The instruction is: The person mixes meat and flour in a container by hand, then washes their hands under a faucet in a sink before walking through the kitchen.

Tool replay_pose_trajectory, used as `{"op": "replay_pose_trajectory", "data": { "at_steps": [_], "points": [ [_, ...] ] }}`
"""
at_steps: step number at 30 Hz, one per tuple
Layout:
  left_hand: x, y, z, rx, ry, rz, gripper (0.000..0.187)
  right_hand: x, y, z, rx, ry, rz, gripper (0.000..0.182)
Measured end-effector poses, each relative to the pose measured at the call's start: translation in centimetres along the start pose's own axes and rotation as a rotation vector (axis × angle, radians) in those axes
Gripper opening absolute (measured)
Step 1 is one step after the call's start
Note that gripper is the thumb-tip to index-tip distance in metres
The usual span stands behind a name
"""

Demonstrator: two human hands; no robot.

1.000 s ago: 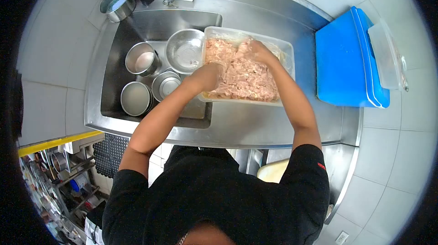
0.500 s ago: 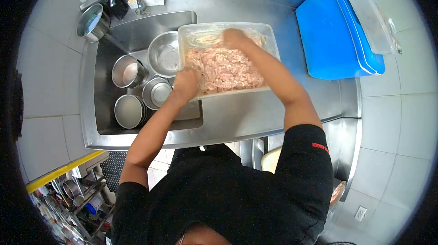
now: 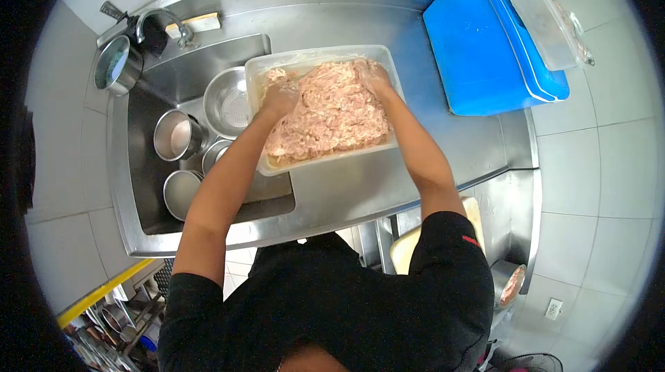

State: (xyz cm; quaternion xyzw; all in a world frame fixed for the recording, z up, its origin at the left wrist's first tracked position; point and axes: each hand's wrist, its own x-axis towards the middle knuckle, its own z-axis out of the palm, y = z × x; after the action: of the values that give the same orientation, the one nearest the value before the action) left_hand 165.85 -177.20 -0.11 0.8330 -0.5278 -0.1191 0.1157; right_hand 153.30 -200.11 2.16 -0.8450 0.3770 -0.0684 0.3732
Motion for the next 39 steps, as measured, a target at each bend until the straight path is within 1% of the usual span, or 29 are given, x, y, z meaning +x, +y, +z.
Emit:
{"op": "replay_pose_trajectory", "data": {
  "at_steps": [1,2,3,4,5,7,8,10,11,12,13,14,15,17,18,19,20,21,22,23,26,27,28,29,30,32,36,38,39],
  "points": [
    [0.2,0.4,-0.7,-0.067,0.052,-0.099,0.037,0.7,-0.9,0.5,0.186,-0.109,0.177,0.044],
    [1.4,-0.3,1.5,-0.061,0.045,-0.097,0.037,1.4,-1.5,1.0,0.343,-0.180,0.136,0.046],
    [2.9,-0.8,4.2,0.057,0.204,-0.041,0.037,1.7,-1.7,1.5,0.349,-0.184,0.147,0.046],
    [4.6,-1.3,6.0,0.173,0.370,0.016,0.038,2.0,-2.2,1.7,0.557,-0.356,0.246,0.043],
    [5.5,-1.0,4.6,0.172,0.365,0.017,0.038,1.8,-3.4,1.6,0.765,-0.527,0.345,0.040],
    [7.1,-0.7,2.1,-0.874,0.035,-0.376,0.046,-0.5,-6.9,1.2,0.672,-0.479,0.324,0.046],
    [8.1,-1.1,2.7,-0.866,0.035,-0.373,0.046,-1.6,-8.6,0.7,0.582,-0.428,0.291,0.052],
    [9.4,-2.1,4.6,-1.573,0.197,-0.351,0.054,-2.2,-9.7,0.5,0.472,-0.343,0.302,0.056],
    [8.4,-1.9,3.0,-1.560,0.191,-0.361,0.054,-2.7,-9.7,0.8,0.347,-0.267,0.329,0.060],
    [6.7,-1.1,-0.4,-1.615,0.082,-0.428,0.057,-2.1,-8.8,1.1,0.359,-0.277,0.336,0.060],
    [5.1,-0.3,-3.0,-1.669,-0.027,-0.497,0.061,-0.5,-7.1,1.5,0.508,-0.492,0.304,0.061],
    [3.8,0.2,-4.4,-1.660,-0.030,-0.510,0.061,0.1,-5.9,1.6,0.654,-0.705,0.264,0.062],
    [2.7,0.4,-5.7,-1.521,0.004,-0.478,0.055,-1.2,-6.4,1.1,0.665,-0.710,0.264,0.062],
    [0.6,0.3,-6.0,-1.387,0.041,-0.451,0.050,-5.4,-8.0,-0.9,-0.091,-0.529,-0.102,0.052],
    [-0.3,0.2,-5.8,-0.648,0.081,0.004,0.044,-6.7,-7.5,-1.2,-0.093,-0.531,-0.109,0.052],
    [-1.2,0.2,-5.6,0.113,0.102,0.418,0.038,-7.9,-6.5,-1.4,0.214,-0.596,-0.119,0.052],
    [-2.5,1.0,-5.8,0.113,0.105,0.413,0.038,-9.2,-6.2,-1.9,0.520,-0.652,-0.125,0.054],
    [-3.9,1.9,-5.8,-0.187,0.173,0.283,0.033,-9.9,-6.2,-2.6,0.517,-0.655,-0.127,0.054],
    [-4.8,2.5,-5.9,-0.485,0.237,0.151,0.028,-10.9,-7.1,-3.9,0.161,-0.649,-0.199,0.050],
    [-5.4,2.6,-6.4,-0.487,0.240,0.154,0.028,-11.5,-7.5,-4.9,-0.196,-0.628,-0.264,0.045],
    [-6.3,1.4,-6.5,-0.384,0.111,0.054,0.032,-9.8,-1.9,-5.4,-0.128,-0.567,-0.379,0.048],
    [-5.9,0.6,-5.0,-0.428,0.084,-0.015,0.041,-9.8,-0.8,-5.8,-0.137,-0.559,-0.378,0.048],
    [-5.7,1.0,-5.2,-0.472,0.055,-0.084,0.051,-10.1,-0.1,-6.2,-0.108,-0.540,-0.251,0.055],
    [-5.0,1.5,-5.2,-0.479,0.058,-0.075,0.051,-10.4,0.5,-6.5,-0.076,-0.520,-0.122,0.062],
    [-4.2,2.2,-5.2,-0.453,-0.021,-0.138,0.058,-10.5,1.0,-6.2,-0.082,-0.514,-0.116,0.062],
    [-2.7,2.7,-4.6,-0.425,-0.108,-0.191,0.065,-11.1,0.1,-4.2,0.159,-0.518,0.402,0.067],
    [2.6,3.3,-2.9,-0.442,-0.258,-0.140,0.078,-9.4,-2.2,-1.6,0.317,-0.469,0.450,0.069],
    [4.8,3.8,-2.5,-0.450,-0.311,-0.117,0.080,-9.1,-3.3,-1.0,0.444,-0.306,0.386,0.069],
    [5.8,4.0,-2.3,-0.628,-0.393,-0.168,0.081,-8.5,-2.7,-0.3,0.441,-0.305,0.387,0.069]
  ]
}}
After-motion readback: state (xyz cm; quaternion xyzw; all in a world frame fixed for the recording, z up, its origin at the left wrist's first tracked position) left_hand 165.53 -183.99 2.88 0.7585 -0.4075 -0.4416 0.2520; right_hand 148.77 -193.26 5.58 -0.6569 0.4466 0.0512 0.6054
